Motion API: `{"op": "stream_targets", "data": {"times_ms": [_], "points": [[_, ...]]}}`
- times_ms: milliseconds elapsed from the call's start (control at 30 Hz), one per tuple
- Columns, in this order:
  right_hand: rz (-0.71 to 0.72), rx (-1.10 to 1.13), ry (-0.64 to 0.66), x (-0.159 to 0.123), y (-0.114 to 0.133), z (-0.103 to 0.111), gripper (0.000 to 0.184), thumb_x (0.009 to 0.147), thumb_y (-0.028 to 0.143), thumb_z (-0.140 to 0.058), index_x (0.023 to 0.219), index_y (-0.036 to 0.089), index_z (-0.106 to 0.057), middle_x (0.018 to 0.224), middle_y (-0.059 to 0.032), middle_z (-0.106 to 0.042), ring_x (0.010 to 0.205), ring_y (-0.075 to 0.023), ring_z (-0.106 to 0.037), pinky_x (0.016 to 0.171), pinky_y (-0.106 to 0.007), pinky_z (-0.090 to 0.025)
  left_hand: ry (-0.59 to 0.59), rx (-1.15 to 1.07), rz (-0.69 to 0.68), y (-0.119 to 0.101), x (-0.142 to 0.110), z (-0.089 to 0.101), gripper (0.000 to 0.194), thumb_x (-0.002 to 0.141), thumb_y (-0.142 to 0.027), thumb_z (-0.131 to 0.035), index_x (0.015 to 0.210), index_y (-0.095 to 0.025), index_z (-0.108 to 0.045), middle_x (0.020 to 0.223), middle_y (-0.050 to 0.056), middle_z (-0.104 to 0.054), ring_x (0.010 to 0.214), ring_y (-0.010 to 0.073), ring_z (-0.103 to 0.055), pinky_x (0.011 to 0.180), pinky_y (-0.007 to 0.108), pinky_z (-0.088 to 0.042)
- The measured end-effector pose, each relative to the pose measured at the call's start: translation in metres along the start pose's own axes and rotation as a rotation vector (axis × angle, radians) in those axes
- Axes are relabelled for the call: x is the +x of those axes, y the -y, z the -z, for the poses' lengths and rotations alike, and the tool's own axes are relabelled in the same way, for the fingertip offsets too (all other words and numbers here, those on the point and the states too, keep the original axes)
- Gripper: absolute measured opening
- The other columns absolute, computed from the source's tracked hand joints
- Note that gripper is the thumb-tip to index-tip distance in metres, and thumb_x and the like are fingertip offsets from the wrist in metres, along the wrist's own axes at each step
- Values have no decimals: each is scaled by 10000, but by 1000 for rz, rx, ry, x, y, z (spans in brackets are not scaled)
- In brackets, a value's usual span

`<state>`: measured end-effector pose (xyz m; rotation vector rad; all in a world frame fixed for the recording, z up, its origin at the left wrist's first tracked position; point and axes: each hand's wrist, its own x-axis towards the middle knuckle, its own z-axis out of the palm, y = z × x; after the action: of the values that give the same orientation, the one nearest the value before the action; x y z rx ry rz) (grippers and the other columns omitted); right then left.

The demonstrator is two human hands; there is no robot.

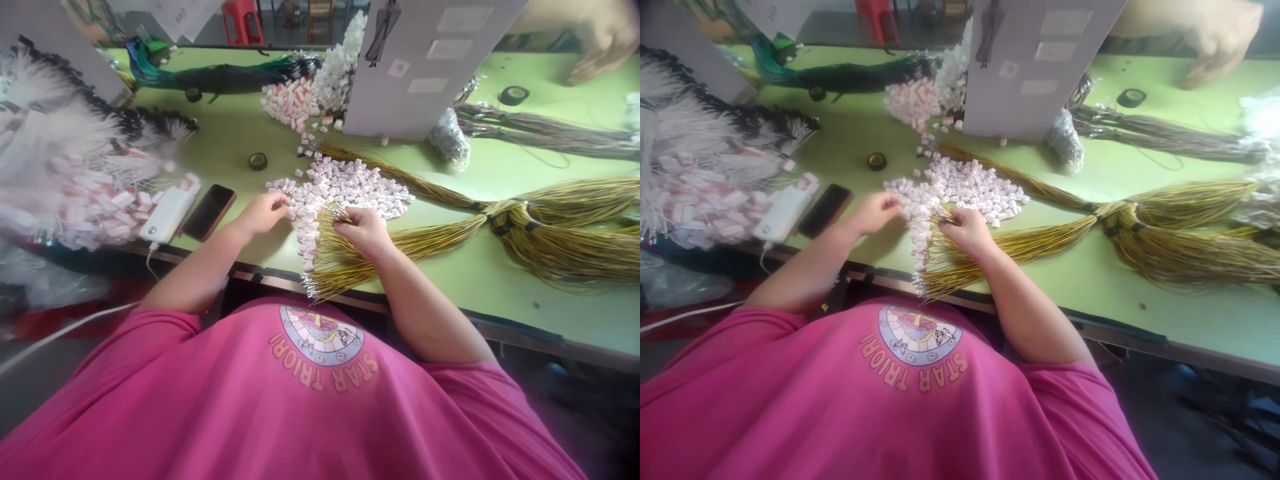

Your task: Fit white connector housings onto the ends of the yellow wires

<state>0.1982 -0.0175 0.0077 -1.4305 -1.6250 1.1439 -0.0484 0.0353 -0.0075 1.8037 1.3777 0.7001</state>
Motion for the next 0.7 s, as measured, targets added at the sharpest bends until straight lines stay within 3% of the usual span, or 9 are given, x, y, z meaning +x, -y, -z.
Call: {"op": "stream_targets", "data": {"times_ms": [133, 267, 367, 500, 700], "points": [[-10, 60, -5, 0, -2, 0, 151, 656, 300, -602, 651, 149, -602, 551, 40, -461, 559, -99, -397, 555, -254, -311, 187, -345, 86, -27, -14, -12, 154, 789, -280, -618, 872, -162, -672, 674, 18, -608, 495, 76, -454, 511, 232, -356], [10, 83, -3, -1, -3, 0, 210, 681, 351, -622, 699, 144, -650, 587, 24, -521, 577, -104, -425, 581, -261, -342, 191, -636, 158, -42, -15, -33, 191, 793, -161, -555, 955, -175, -655, 693, 15, -632, 489, 70, -472, 495, 223, -382], [39, 99, -14, -1, -3, -1, 265, 693, 393, -634, 779, 148, -689, 660, 6, -587, 620, -117, -469, 616, -269, -372, 209, -861, 269, -47, -15, -40, 182, 768, -95, -528, 900, -140, -645, 734, 41, -643, 568, 92, -565, 537, 235, -454], [84, 40, -102, -3, -1, 1, 243, 705, 380, -622, 750, 149, -685, 662, -5, -591, 646, -132, -487, 619, -272, -373, 175, -953, 295, -47, -21, -38, 157, 710, -57, -640, 851, -121, -620, 740, 18, -622, 662, 92, -634, 652, 226, -519], [113, -112, -231, -7, 6, 2, 186, 690, 330, -613, 663, 150, -649, 587, -9, -530, 634, -144, -474, 575, -270, -333, 176, -992, 299, -43, -32, -37, 226, 734, -94, -691, 947, -130, -623, 723, 9, -647, 619, 82, -641, 632, 207, -535]]}}
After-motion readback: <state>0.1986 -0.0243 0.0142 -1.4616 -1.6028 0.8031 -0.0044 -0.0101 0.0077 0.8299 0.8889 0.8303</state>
